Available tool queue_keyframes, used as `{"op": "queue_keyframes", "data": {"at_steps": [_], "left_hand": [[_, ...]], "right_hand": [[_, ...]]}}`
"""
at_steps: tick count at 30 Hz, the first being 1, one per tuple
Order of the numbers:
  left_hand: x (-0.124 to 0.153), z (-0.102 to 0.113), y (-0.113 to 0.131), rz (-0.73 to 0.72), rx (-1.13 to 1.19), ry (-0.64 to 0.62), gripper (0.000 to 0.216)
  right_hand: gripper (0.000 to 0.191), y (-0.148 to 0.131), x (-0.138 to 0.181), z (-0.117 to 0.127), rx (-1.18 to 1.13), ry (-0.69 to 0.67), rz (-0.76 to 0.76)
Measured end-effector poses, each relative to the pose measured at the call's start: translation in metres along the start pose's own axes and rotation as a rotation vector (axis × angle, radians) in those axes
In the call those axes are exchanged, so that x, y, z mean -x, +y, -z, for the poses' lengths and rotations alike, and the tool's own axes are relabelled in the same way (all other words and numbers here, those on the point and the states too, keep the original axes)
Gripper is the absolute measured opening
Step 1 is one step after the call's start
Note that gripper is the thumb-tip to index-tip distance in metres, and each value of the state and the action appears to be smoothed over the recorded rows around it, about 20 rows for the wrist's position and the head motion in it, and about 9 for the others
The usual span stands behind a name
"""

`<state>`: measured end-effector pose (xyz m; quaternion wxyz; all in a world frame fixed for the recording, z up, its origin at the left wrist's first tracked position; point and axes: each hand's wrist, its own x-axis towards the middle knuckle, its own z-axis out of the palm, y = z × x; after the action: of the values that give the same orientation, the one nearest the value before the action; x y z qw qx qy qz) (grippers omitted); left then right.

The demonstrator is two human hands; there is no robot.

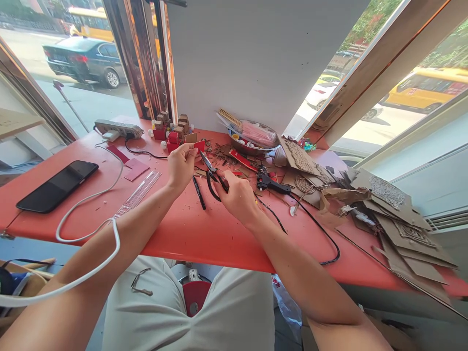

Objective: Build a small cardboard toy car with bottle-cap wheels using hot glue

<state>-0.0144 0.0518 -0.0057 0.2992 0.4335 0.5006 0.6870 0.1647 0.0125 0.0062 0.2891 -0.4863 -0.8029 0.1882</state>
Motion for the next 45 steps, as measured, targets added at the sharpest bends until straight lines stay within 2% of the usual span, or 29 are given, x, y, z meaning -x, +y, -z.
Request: {"op": "queue_keyframes", "data": {"at_steps": [3, 5, 7, 9, 11, 14, 16, 18, 21, 23, 24, 26, 30, 32, 36, 38, 42, 45], "left_hand": [[0.000, 0.003, -0.001, -0.053, -0.060, 0.005, 0.010], [-0.001, 0.005, -0.001, -0.071, -0.101, 0.004, 0.010], [-0.001, 0.006, 0.000, -0.060, -0.108, -0.007, 0.010], [-0.001, 0.006, 0.001, -0.035, -0.091, -0.024, 0.010], [0.000, 0.005, 0.002, -0.018, -0.079, -0.023, 0.010], [0.003, 0.004, 0.004, -0.045, -0.103, -0.022, 0.011], [0.004, 0.005, 0.004, -0.089, -0.138, -0.029, 0.011], [0.004, 0.006, 0.004, -0.128, -0.180, -0.027, 0.010], [0.004, 0.009, 0.003, -0.160, -0.220, -0.014, 0.012], [0.003, 0.009, 0.003, -0.153, -0.210, -0.015, 0.013], [0.002, 0.008, 0.002, -0.136, -0.189, -0.014, 0.013], [0.002, 0.007, 0.000, -0.090, -0.126, -0.010, 0.011], [0.003, 0.003, -0.002, -0.052, -0.012, -0.021, 0.005], [0.003, 0.003, -0.002, -0.058, 0.011, -0.028, 0.008], [0.001, 0.004, -0.001, -0.063, 0.039, -0.027, 0.011], [-0.003, 0.006, -0.002, -0.047, 0.054, -0.020, 0.007], [-0.008, 0.007, -0.006, -0.034, 0.048, 0.000, 0.003], [-0.006, 0.007, -0.006, -0.057, 0.019, -0.021, 0.004]], "right_hand": [[0.030, 0.004, -0.006, -0.007, -0.421, -0.064, -0.076], [0.039, 0.007, -0.010, -0.010, -0.685, -0.146, -0.152], [0.044, 0.008, -0.012, -0.010, -0.800, -0.190, -0.191], [0.038, 0.009, -0.011, -0.008, -0.686, -0.155, -0.157], [0.030, 0.007, -0.009, -0.004, -0.398, -0.074, -0.072], [0.031, 0.002, -0.003, 0.000, 0.012, 0.001, -0.002], [0.032, -0.001, -0.001, 0.000, 0.083, 0.008, -0.015], [0.029, -0.001, -0.003, -0.002, -0.057, -0.004, -0.053], [0.027, 0.001, -0.010, -0.004, -0.551, -0.128, -0.161], [0.037, 0.003, -0.013, -0.005, -0.842, -0.210, -0.231], [0.041, 0.004, -0.014, -0.005, -0.914, -0.225, -0.249], [0.040, 0.004, -0.013, -0.005, -0.866, -0.199, -0.233], [0.020, 0.001, -0.007, -0.004, -0.409, 0.020, -0.074], [0.018, 0.000, -0.005, -0.004, -0.334, 0.047, -0.044], [0.020, -0.002, -0.008, -0.001, -0.581, -0.112, -0.155], [0.026, -0.003, -0.009, 0.004, -0.677, -0.142, -0.196], [0.048, -0.005, -0.011, 0.016, -0.750, -0.158, -0.253], [0.050, -0.006, -0.013, 0.025, -0.783, -0.287, -0.272]]}}
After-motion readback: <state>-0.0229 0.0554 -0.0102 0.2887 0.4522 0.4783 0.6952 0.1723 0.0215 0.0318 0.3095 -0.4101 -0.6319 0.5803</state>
